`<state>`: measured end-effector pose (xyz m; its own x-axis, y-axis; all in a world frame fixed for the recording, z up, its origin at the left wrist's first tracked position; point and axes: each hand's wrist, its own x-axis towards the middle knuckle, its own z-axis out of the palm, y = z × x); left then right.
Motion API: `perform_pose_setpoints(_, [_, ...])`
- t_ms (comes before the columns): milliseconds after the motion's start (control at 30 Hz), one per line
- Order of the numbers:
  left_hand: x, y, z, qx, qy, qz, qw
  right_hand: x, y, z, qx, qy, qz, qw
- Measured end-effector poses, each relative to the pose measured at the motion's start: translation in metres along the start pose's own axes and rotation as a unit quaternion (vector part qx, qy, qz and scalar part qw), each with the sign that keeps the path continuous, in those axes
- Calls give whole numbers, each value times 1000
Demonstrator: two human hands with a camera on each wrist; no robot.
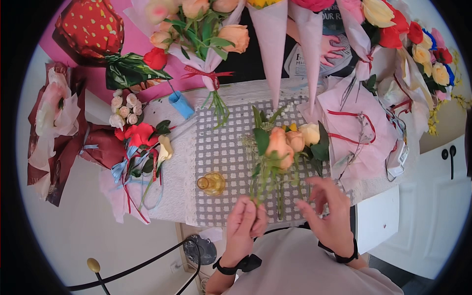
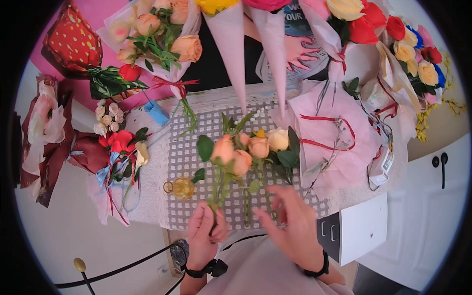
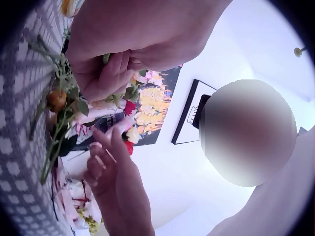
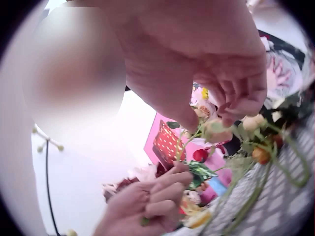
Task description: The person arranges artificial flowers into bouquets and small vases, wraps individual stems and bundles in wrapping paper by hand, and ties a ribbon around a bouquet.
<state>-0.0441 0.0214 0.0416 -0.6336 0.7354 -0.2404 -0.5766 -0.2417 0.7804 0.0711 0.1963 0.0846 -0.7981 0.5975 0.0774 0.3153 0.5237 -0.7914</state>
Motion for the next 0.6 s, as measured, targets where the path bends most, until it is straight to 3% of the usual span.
perform_pose_setpoints(33, [-1, -1, 3, 0, -5, -4, 1000, 0, -1, -4, 111, -88, -10, 990])
perform_pose_setpoints(67, [-2, -2, 6, 30, -43, -47, 998, 0, -1, -3, 109, -83, -7, 990])
perform_pose_setpoints(133, [-6, 0, 14, 115, -103, -99, 983, 2, 3, 7, 318, -184, 42, 929])
perform_pose_setpoints(167, [-5, -2, 14, 114, -103, -100, 983, 3, 9, 11, 317, -184, 43, 929])
perform_pose_setpoints(233, [-5, -5, 12, 121, -182, -122, 968, 5, 21, 20, 405, -231, 31, 884])
perform_pose_setpoints(367, [-4, 4, 17, 147, -175, -121, 966, 1, 26, 15, 437, -198, 39, 877])
perform_pose_setpoints(433, [-7, 0, 20, 263, -124, -49, 956, 4, 28, 7, 431, -157, 96, 883])
perform_pose_setpoints(467, [-9, -3, 20, 263, -125, -50, 955, 6, 24, 5, 415, -124, 100, 896])
perform_pose_setpoints(533, [-12, -10, 18, 422, -64, 53, 903, 8, 26, -1, 418, -103, 92, 898])
perform_pose_setpoints(567, [-13, -10, 17, 422, -63, 52, 903, 8, 26, -2, 421, -83, 83, 899])
perform_pose_setpoints(600, [-12, -9, 16, 476, -58, 108, 871, 9, 23, -4, 440, -70, 101, 890])
